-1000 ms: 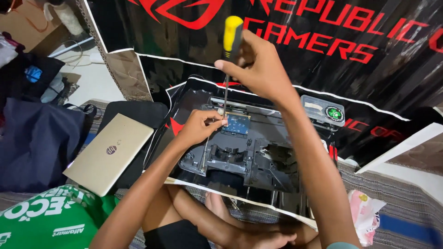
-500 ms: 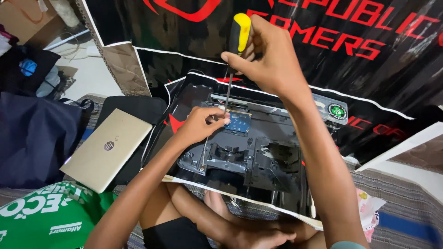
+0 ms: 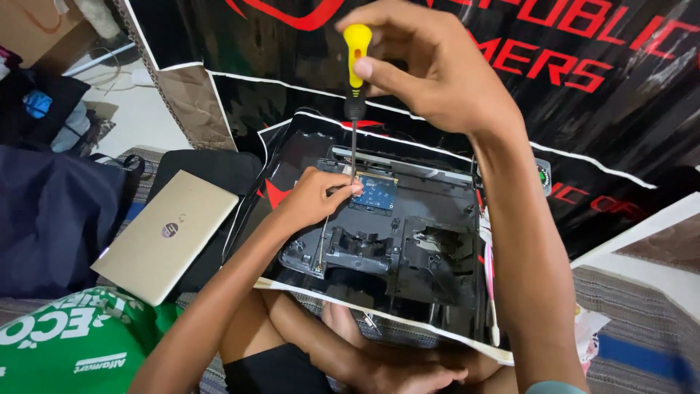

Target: The person is repairing a laptop by removing the back cover and using a screwdriver to unscrew and remove a small circuit board. They then use a cloth to wipe the area before reinserting the board and screwing it back in place.

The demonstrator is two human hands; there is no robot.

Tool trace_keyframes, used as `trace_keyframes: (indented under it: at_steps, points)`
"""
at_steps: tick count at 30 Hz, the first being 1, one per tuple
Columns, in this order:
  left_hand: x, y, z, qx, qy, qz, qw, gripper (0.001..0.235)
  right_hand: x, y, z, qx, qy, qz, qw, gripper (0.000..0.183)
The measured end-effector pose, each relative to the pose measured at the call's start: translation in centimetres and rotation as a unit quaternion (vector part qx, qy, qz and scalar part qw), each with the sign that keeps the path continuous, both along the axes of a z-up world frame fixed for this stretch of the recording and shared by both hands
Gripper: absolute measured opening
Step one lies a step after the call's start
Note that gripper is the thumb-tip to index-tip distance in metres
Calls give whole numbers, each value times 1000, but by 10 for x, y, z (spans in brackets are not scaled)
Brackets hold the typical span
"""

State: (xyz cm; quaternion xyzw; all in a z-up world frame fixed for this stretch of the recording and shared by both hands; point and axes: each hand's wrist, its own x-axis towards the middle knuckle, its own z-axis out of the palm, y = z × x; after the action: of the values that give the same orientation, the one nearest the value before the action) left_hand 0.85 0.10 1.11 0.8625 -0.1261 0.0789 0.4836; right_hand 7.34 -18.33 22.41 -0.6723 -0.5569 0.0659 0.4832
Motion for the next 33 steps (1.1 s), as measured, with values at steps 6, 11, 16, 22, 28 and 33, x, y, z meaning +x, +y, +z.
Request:
trace_keyframes:
  at_steps: [6,11,16,22,28,33]
  points:
    - [5,0,-12,-3,-32,-27,999,28,21,6,-22,46,-234,-190,952,28]
    - [5,1,-14,-4,-49,-46,998,29,18,14,-20,62,-361,-264,892,23]
    - [8,-1,-18,7,-102,-47,994,27,20,-3,6,-26,-216,-18,976,21]
    - [11,2,-23,21,-103,-54,993,26,16,-11,13,-77,-89,-73,990,20]
    - [4,4,-18,22,-70,-62,995,32,22,5,-15,11,-193,-215,957,35]
    - [9,5,-18,23,-77,-67,995,29,29,13,-21,22,-304,-281,910,58]
